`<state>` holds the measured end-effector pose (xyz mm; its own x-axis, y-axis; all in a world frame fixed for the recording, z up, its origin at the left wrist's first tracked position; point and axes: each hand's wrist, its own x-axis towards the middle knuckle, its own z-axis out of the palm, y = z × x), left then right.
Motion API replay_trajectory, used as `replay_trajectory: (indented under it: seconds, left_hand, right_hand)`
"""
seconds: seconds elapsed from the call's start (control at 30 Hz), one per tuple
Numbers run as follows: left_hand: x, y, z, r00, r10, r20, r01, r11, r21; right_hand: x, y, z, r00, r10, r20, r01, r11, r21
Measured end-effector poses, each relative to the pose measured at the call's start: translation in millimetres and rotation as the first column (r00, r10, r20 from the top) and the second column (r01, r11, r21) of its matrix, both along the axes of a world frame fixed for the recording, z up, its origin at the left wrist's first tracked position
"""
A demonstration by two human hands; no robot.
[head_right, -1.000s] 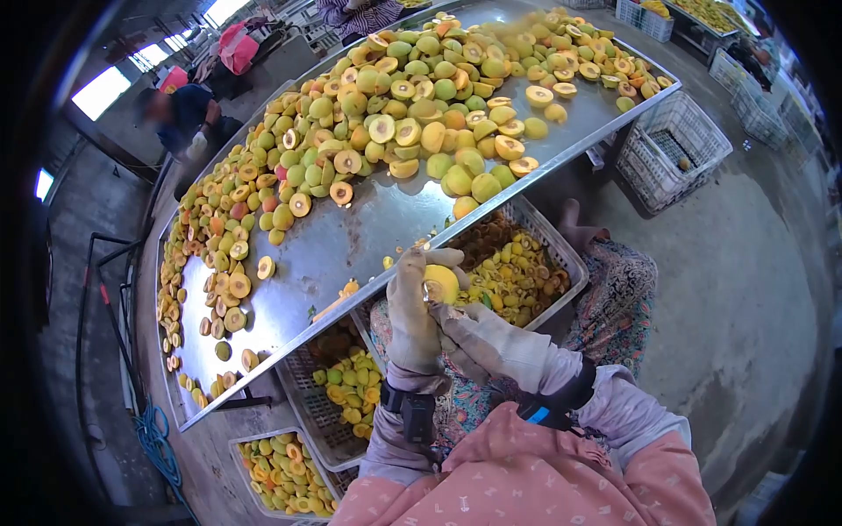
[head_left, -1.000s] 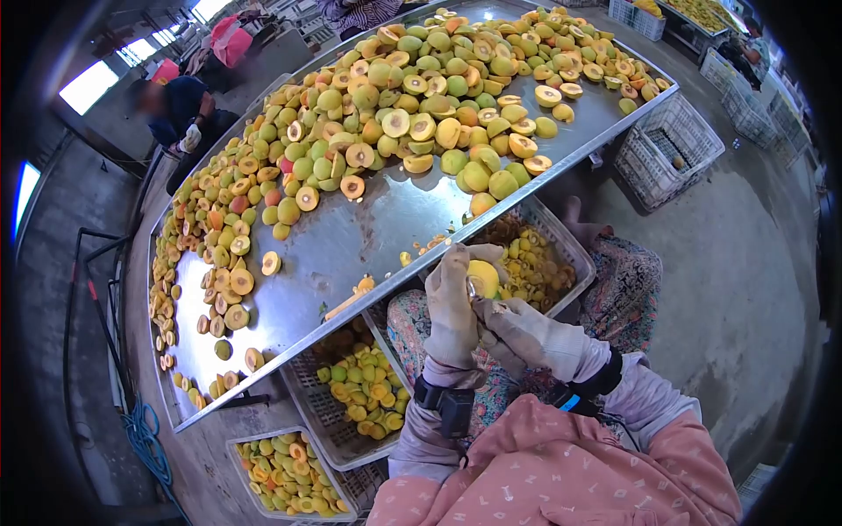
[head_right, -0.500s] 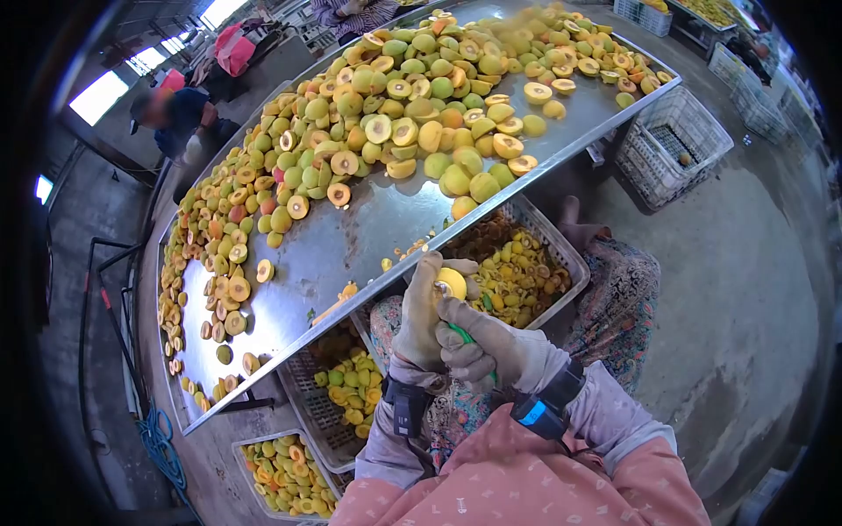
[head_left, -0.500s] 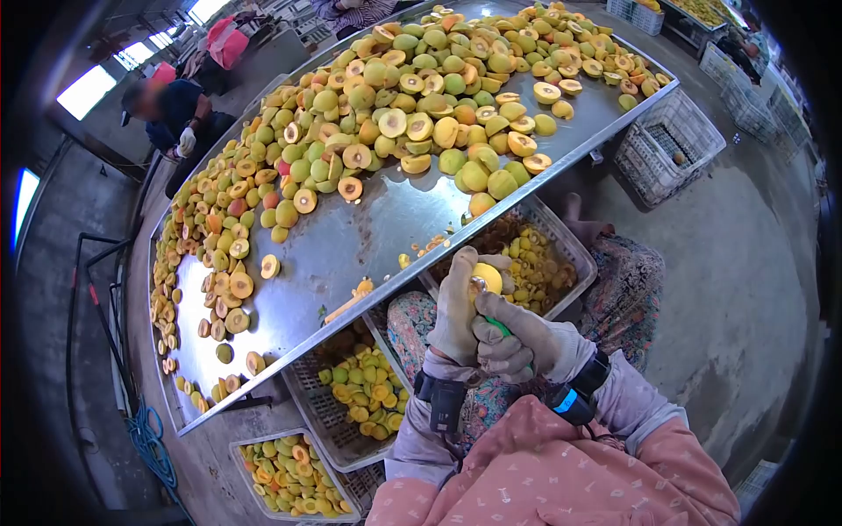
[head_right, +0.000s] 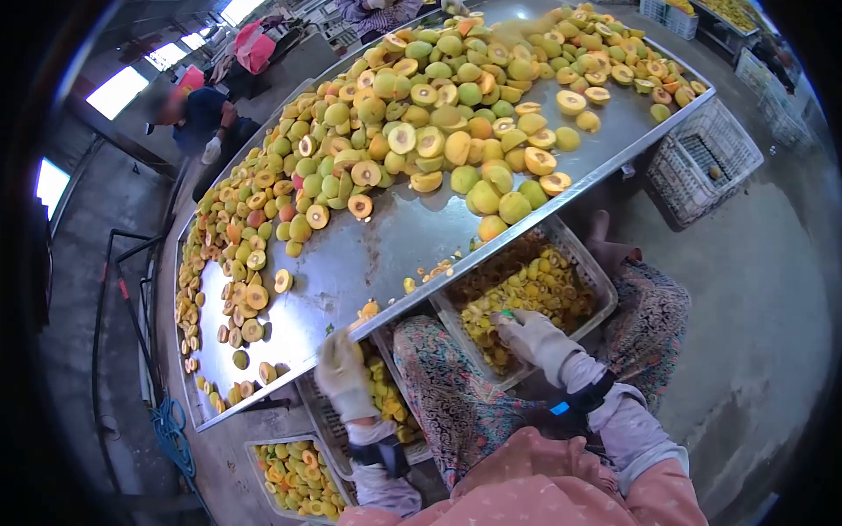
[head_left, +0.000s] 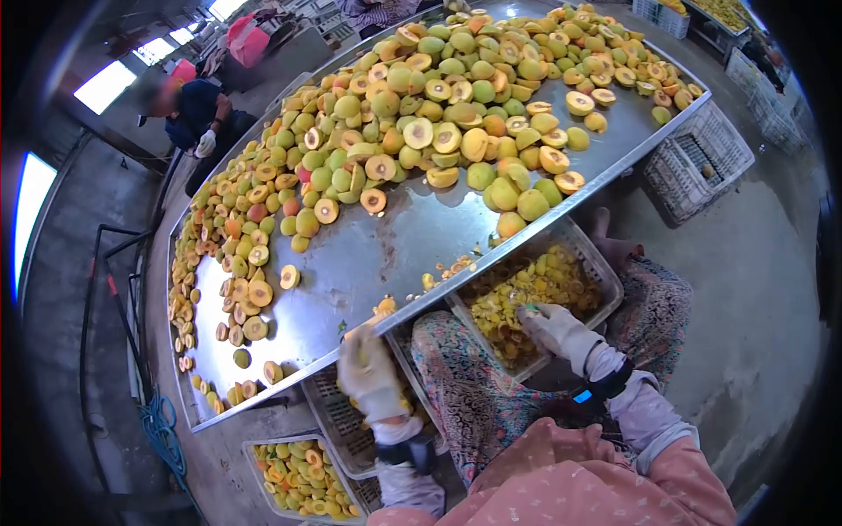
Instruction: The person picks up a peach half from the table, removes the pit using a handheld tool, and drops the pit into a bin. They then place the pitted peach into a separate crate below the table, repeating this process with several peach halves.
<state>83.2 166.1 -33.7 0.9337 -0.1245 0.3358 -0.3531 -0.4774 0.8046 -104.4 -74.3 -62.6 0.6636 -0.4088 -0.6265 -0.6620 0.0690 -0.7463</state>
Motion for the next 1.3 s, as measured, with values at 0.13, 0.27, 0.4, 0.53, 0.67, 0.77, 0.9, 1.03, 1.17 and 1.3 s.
replay_trajectory:
  seconds: [0.13, 0.27, 0.4, 0.53, 0.67, 0.77, 0.9, 1.03, 1.17, 1.3]
  left_hand:
    - [32, 56, 33, 0.889, 0.217, 0.404, -0.454, 0.537, 0.711]
    - [88, -10, 40, 0.992, -0.071, 0.1, 0.019, 0.891, 0.454]
    - [175, -145, 26, 0.983, -0.15, -0.104, 0.181, 0.742, 0.645]
    - [249, -206, -51, 0.997, -0.074, 0.036, 0.038, 0.795, 0.605]
    - [218, -211, -51, 0.972, -0.184, 0.143, 0.04, 0.736, 0.676]
    - [188, -211, -42, 0.961, -0.247, -0.126, 0.262, 0.66, 0.704]
    - [102, -168, 8, 0.485, -0.844, -0.231, 0.861, 0.414, 0.294]
    - [2, -143, 49, 0.425, -0.904, -0.054, 0.897, 0.428, -0.107]
    - [-46, -137, 55, 0.603, -0.794, -0.083, 0.702, 0.577, -0.417]
    - [-67, -129, 67, 0.589, -0.751, -0.299, 0.545, 0.642, -0.539]
  right_hand:
    - [8, 1, -14, 0.994, -0.1, -0.042, 0.102, 0.994, 0.05]
    - [9, 5, -41, 0.998, -0.041, -0.038, 0.034, 0.983, -0.178]
    - [2, 6, -22, 0.999, -0.034, -0.015, 0.03, 0.98, -0.199]
    - [-24, 13, -35, 0.983, -0.148, -0.112, 0.134, 0.983, -0.123]
    - [-30, 16, -33, 0.978, -0.178, -0.11, 0.171, 0.982, -0.075]
    - [-24, 21, -31, 0.982, -0.143, 0.126, 0.158, 0.98, -0.117]
    - [-2, 25, -15, 0.893, -0.211, 0.398, 0.179, 0.977, 0.115]
    - [3, 26, 41, 0.866, -0.17, 0.471, 0.131, 0.985, 0.114]
    - [-1, 40, 41, 0.819, -0.197, 0.539, 0.241, 0.97, -0.012]
    - [-6, 46, 81, 0.813, -0.257, 0.522, 0.195, 0.966, 0.172]
